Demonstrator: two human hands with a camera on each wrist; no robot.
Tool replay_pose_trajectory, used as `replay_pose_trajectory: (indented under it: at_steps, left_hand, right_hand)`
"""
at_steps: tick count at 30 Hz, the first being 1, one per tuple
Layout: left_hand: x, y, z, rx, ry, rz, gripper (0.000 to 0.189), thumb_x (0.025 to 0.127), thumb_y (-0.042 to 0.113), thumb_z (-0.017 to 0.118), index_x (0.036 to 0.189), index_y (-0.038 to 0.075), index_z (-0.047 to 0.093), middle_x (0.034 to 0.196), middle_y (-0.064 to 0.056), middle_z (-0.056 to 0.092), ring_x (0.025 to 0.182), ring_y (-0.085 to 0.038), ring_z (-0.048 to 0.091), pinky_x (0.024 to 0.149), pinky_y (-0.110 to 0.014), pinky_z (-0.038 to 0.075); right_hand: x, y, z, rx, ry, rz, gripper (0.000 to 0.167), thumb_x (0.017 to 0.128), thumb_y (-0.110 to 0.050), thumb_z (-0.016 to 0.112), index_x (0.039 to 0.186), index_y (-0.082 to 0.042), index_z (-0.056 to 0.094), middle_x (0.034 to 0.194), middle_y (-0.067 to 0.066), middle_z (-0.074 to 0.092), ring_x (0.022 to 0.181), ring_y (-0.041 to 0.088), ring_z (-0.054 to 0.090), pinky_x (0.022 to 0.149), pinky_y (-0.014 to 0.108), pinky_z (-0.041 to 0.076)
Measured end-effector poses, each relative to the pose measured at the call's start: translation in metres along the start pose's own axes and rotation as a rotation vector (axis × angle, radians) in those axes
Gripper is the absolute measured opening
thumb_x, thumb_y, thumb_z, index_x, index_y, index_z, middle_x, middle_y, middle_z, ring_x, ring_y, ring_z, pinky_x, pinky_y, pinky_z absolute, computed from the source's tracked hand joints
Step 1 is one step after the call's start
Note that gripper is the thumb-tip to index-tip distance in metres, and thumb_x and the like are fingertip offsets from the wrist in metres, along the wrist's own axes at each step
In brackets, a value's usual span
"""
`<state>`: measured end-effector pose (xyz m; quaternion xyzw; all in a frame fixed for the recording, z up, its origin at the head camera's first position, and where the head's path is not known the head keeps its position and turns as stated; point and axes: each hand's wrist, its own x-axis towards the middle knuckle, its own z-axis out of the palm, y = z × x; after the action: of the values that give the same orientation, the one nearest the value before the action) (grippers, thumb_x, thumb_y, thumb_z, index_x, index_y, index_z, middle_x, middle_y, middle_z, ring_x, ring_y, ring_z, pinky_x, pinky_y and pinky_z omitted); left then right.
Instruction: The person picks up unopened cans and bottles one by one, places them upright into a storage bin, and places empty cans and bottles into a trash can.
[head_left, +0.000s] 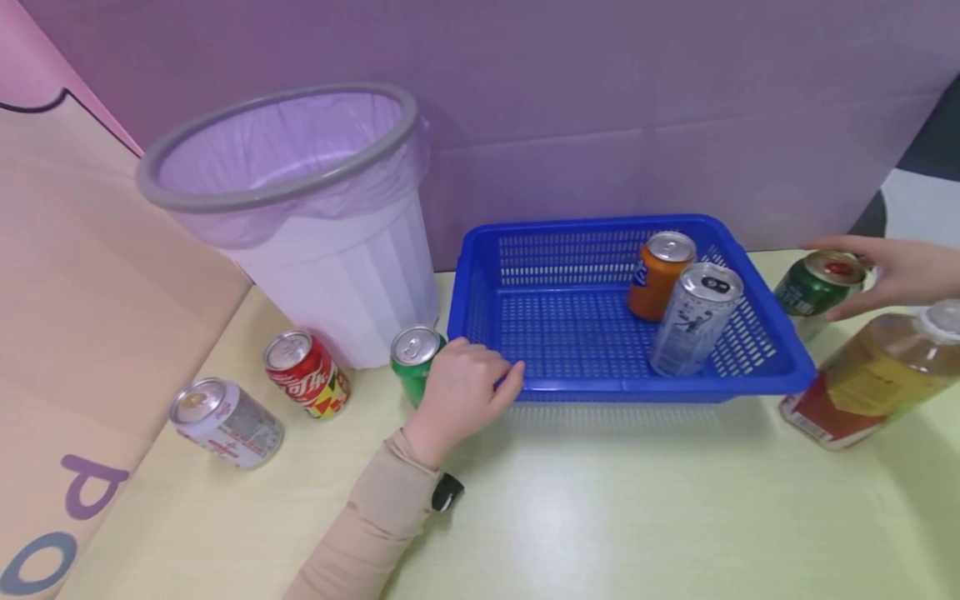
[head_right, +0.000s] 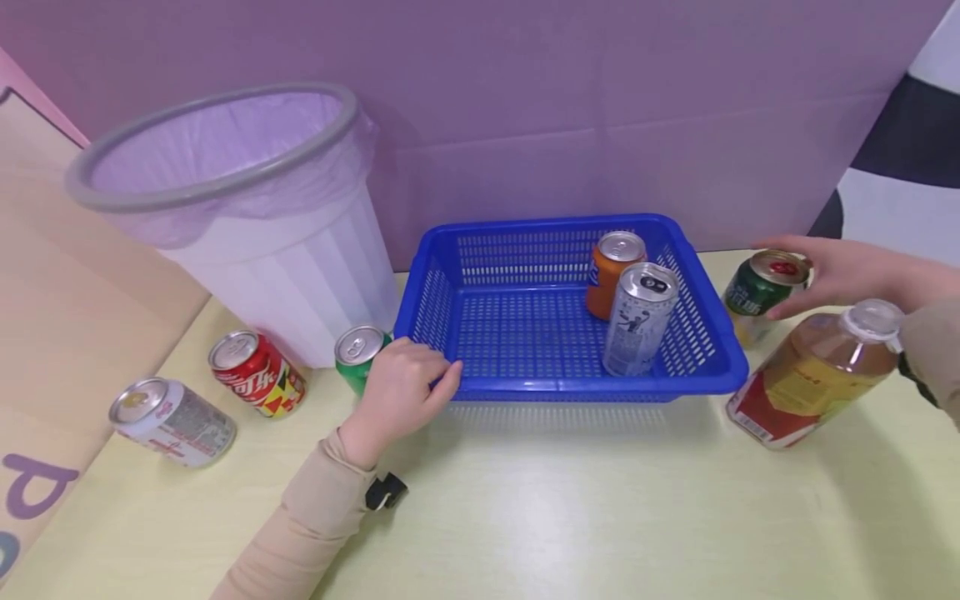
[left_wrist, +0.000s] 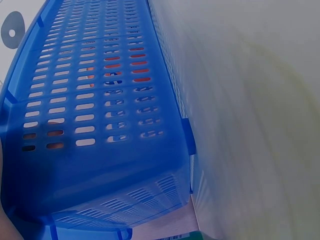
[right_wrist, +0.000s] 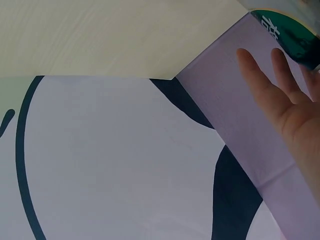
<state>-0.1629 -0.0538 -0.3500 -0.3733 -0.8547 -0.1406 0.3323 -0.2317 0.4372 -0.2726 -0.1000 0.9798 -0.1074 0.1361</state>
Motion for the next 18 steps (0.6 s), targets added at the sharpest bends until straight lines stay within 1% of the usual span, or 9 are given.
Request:
replay_pose_trajectory:
  at_steps: [3,8,11,13,18]
  left_hand:
    - [-0.0002,-0.0003,0.0006,0.0,0.009,0.007,0.046,0.09,0.026,0.049,0.045,0.017,0.043,0.043,0.007,0.042,0.042,-0.009,0.036,0.049,-0.025,0.031]
    - [0.0,-0.0002,0.0016,0.0,0.014,0.01,0.046,0.09,0.026,0.049,0.046,0.017,0.043,0.044,0.007,0.042,0.042,-0.009,0.037,0.049,-0.025,0.031]
    - [0.0,0.0002,0.0016,0.0,0.009,0.007,0.046,0.091,0.026,0.047,0.046,0.017,0.044,0.044,0.007,0.043,0.042,-0.009,0.038,0.05,-0.025,0.032]
    - [-0.0001,0.0002,0.0015,0.0,0.005,0.006,0.046,0.091,0.027,0.046,0.046,0.017,0.044,0.044,0.007,0.044,0.042,-0.009,0.038,0.05,-0.025,0.032]
    - [-0.0009,-0.0002,0.0016,-0.006,0.005,-0.001,0.047,0.091,0.027,0.045,0.045,0.017,0.043,0.044,0.007,0.042,0.042,-0.009,0.037,0.05,-0.025,0.031]
  right_hand:
    - [0.0026,-0.0037,0.0023,-0.002,0.011,-0.017,0.089,0.073,-0.016,0.08,0.139,0.009,0.025,0.125,0.038,0.039,0.103,0.052,0.048,0.087,0.068,0.037]
    - [0.004,-0.0054,0.0052,0.005,0.005,-0.039,0.087,0.073,-0.012,0.079,0.139,0.01,0.026,0.127,0.037,0.038,0.104,0.051,0.047,0.087,0.067,0.038]
    - [0.0051,-0.0046,0.0064,0.008,0.0,-0.032,0.087,0.073,-0.011,0.079,0.138,0.011,0.026,0.128,0.038,0.036,0.106,0.053,0.045,0.087,0.067,0.038]
    - [0.006,-0.0039,0.0073,0.011,0.005,-0.026,0.087,0.073,-0.012,0.08,0.137,0.01,0.027,0.126,0.038,0.037,0.103,0.052,0.047,0.087,0.065,0.041]
    - [0.0088,-0.0016,0.009,0.018,0.028,-0.025,0.083,0.07,-0.012,0.081,0.132,0.012,0.032,0.118,0.038,0.045,0.093,0.045,0.055,0.081,0.056,0.049]
